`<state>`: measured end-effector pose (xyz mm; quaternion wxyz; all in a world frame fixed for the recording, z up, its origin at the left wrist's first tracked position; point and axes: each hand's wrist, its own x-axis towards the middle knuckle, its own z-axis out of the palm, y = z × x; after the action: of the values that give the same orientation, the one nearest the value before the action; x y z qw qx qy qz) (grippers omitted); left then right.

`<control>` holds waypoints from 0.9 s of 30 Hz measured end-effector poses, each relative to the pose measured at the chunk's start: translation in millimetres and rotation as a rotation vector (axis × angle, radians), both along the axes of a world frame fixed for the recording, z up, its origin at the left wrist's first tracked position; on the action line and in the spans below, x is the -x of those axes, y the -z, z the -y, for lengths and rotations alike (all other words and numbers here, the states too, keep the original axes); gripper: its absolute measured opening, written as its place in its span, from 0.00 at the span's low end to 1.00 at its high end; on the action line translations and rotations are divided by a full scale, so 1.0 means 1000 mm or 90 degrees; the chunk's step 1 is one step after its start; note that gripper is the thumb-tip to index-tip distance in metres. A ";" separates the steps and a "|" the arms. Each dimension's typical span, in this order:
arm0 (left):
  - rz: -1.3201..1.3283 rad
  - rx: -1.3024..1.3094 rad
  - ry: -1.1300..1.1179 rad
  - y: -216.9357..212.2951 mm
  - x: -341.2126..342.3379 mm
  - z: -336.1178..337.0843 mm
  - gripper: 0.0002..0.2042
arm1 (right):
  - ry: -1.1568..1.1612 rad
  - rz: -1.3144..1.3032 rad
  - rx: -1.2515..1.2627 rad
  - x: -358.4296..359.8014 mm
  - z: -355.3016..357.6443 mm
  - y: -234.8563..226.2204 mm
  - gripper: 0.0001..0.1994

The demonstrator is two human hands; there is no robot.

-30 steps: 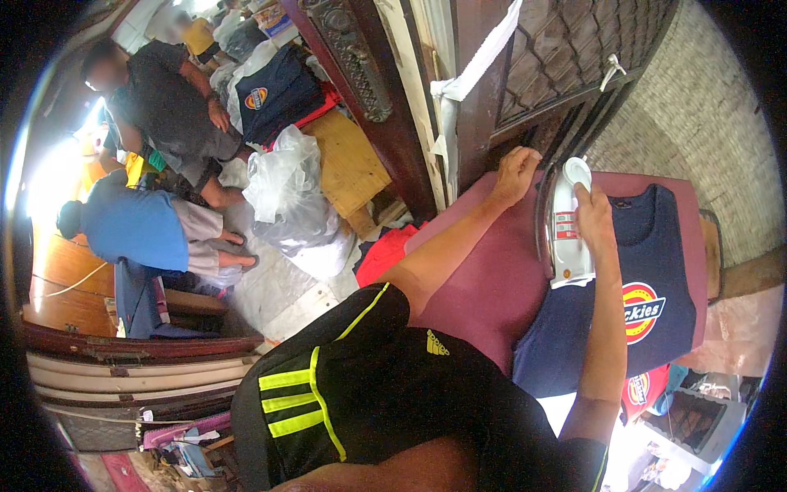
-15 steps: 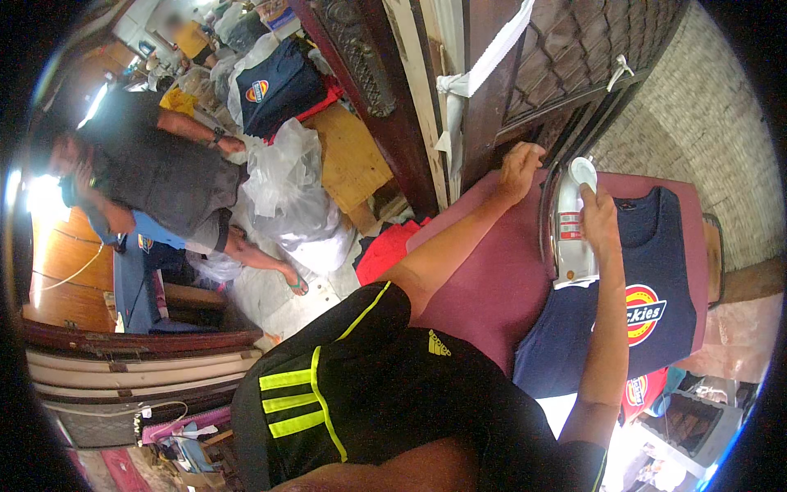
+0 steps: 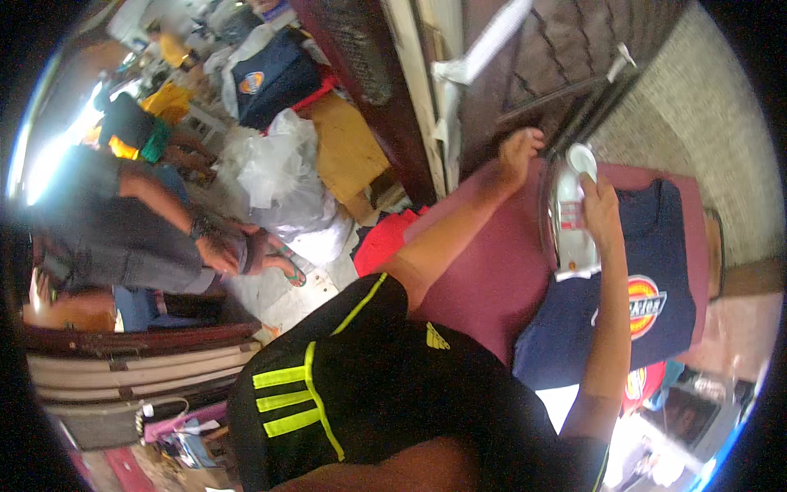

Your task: The person irons a red t-shirt and a dark blue t-shirt on a pink ironing board. They use a white electric iron to smooth the fabric, frequently adjusting the shirts and flipping them over to treat different sections.

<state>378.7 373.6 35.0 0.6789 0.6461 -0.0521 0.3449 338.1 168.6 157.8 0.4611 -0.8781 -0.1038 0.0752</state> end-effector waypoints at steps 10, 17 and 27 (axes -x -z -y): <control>-0.087 0.127 0.119 -0.025 0.013 -0.003 0.27 | -0.051 0.114 0.079 0.008 -0.005 -0.014 0.23; -0.061 0.066 0.117 -0.023 0.016 0.001 0.29 | -0.007 0.054 0.041 -0.011 -0.001 0.012 0.21; 0.014 -0.528 -0.056 -0.022 0.003 0.011 0.16 | -0.138 0.348 0.346 0.065 0.055 0.023 0.12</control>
<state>375.5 362.5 56.8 0.3453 0.8628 -0.1662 0.3298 273.0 113.3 134.5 0.1564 -0.9397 -0.2912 -0.0881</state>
